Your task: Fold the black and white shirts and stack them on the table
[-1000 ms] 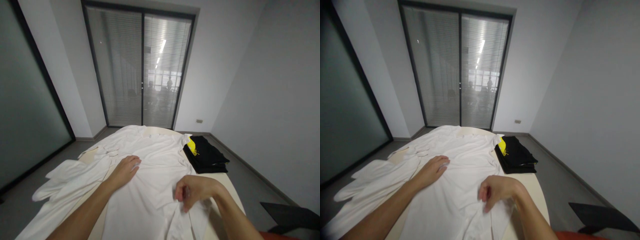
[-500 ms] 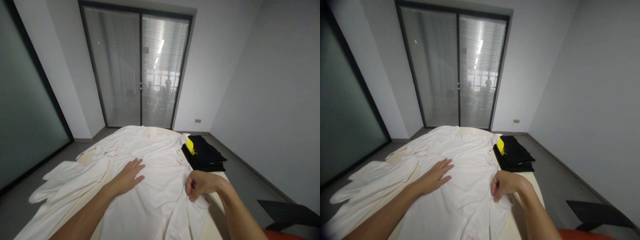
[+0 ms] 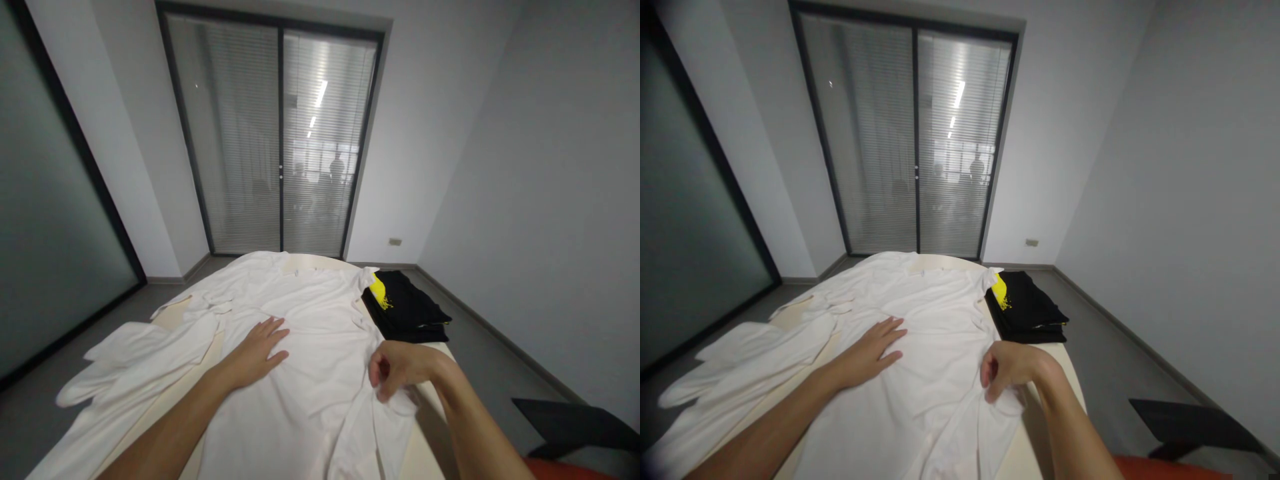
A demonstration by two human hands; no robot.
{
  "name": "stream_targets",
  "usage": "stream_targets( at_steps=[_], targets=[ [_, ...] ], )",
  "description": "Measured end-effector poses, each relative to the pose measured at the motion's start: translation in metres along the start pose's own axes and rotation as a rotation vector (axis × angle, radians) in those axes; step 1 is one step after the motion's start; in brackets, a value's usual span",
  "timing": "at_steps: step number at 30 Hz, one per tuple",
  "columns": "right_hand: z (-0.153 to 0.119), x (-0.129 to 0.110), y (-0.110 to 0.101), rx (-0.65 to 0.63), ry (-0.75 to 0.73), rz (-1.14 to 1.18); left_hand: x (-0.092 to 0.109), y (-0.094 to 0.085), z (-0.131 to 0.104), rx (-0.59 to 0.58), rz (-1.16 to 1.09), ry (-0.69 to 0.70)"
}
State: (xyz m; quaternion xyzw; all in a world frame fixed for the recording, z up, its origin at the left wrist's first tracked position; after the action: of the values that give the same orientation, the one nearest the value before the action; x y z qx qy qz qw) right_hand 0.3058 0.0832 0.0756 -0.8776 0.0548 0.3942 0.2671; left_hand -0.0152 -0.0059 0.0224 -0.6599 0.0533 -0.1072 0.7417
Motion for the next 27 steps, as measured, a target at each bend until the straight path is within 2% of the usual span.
stream_targets(
  at_steps=[8, 15, 21, 27],
  targets=[
    [0.005, 0.005, 0.0, -0.015, -0.034, -0.009, 0.002, -0.003, 0.0, -0.024, 0.006, -0.007],
    [0.007, 0.008, -0.001, -0.026, 0.02, 0.003, 0.002, -0.003, 0.0, -0.021, 0.007, -0.006],
    [0.008, 0.01, -0.002, -0.033, -0.02, 0.016, 0.001, -0.001, 0.001, -0.022, 0.002, -0.017],
    [0.01, 0.014, -0.001, -0.033, 0.036, -0.009, 0.002, -0.002, 0.0, -0.018, 0.005, -0.01]
  ],
)
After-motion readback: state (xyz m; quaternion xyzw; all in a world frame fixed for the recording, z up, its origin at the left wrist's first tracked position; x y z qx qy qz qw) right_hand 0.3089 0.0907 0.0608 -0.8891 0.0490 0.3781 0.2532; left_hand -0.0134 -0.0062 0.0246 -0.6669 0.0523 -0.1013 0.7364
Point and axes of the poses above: each hand's wrist, its own z-axis towards the middle knuckle, its own y-axis out of the palm, x = y × z, the point moved 4 cm from there along z, towards the middle knuckle, and after that the axes turned 14 degrees about z, right-handed, at the moved point
